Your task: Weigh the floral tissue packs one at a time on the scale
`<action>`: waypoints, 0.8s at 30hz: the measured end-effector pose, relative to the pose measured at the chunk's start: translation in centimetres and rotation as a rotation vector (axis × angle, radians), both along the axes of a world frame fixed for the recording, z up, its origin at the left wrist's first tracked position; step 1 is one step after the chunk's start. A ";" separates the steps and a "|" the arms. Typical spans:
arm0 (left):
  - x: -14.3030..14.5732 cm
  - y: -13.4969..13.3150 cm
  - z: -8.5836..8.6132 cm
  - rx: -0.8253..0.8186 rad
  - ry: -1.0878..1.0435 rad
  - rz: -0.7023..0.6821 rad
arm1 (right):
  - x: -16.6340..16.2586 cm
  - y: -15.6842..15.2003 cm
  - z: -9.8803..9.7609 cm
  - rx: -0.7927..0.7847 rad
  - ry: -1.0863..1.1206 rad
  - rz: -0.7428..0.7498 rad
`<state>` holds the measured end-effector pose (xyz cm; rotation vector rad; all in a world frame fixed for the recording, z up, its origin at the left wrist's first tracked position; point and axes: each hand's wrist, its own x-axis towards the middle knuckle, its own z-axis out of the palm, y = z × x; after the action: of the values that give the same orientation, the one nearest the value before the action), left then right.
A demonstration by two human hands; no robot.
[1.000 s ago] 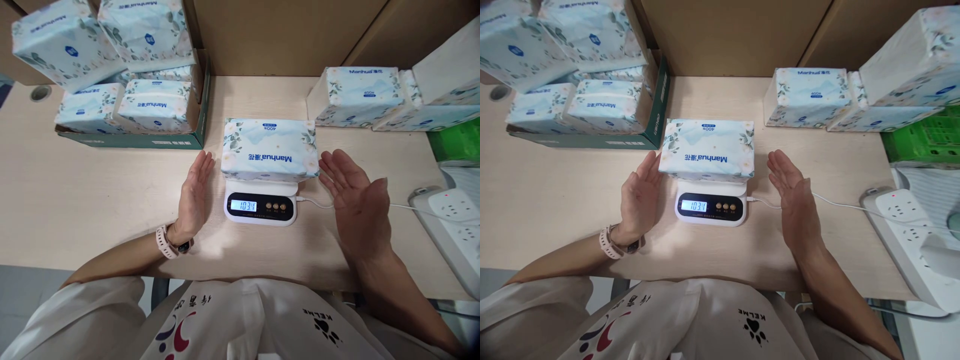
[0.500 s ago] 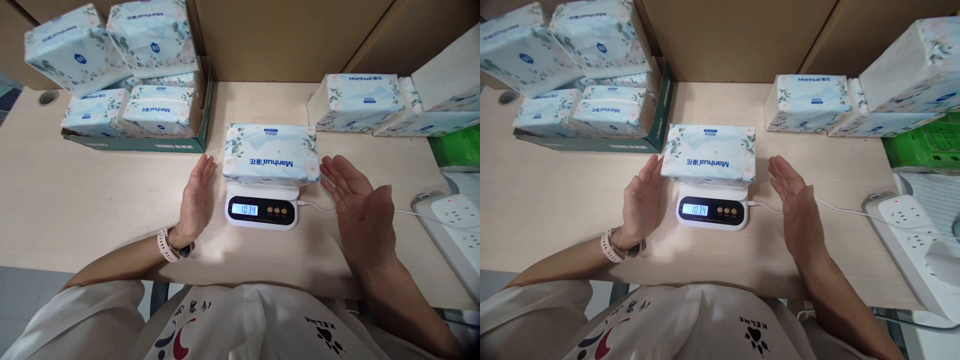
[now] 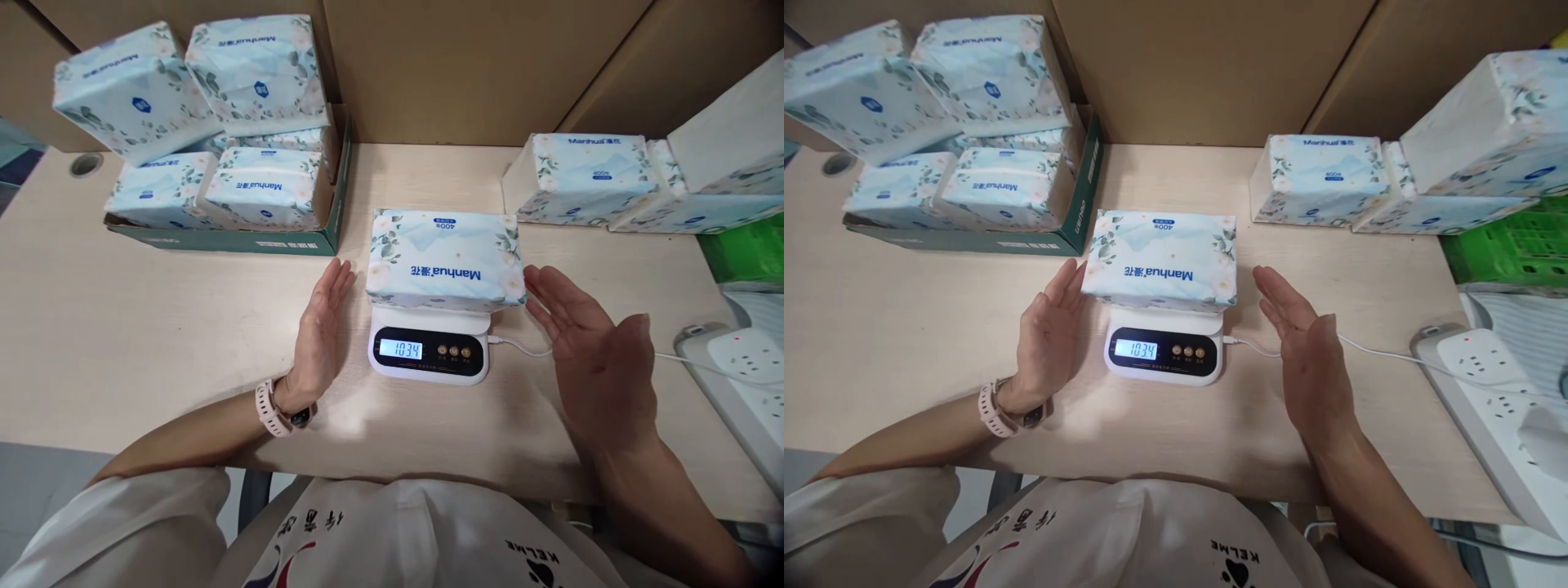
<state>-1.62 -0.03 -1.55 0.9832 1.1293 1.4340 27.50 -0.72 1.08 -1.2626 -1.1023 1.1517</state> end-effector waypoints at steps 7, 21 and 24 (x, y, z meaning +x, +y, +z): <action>-0.1 0.1 -0.3 0.010 0.004 -0.002 | 0.0 -0.2 0.3 -0.010 0.005 0.036; -0.1 0.1 -0.1 0.000 -0.013 -0.004 | 0.1 -0.4 0.3 0.011 0.025 0.106; -0.3 0.1 -0.1 0.007 0.005 -0.021 | 0.1 -0.4 0.2 0.021 0.024 0.133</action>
<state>-1.88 0.05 -1.69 1.0014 1.1154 1.4195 27.63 -1.14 1.30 -1.1706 -1.1924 1.2483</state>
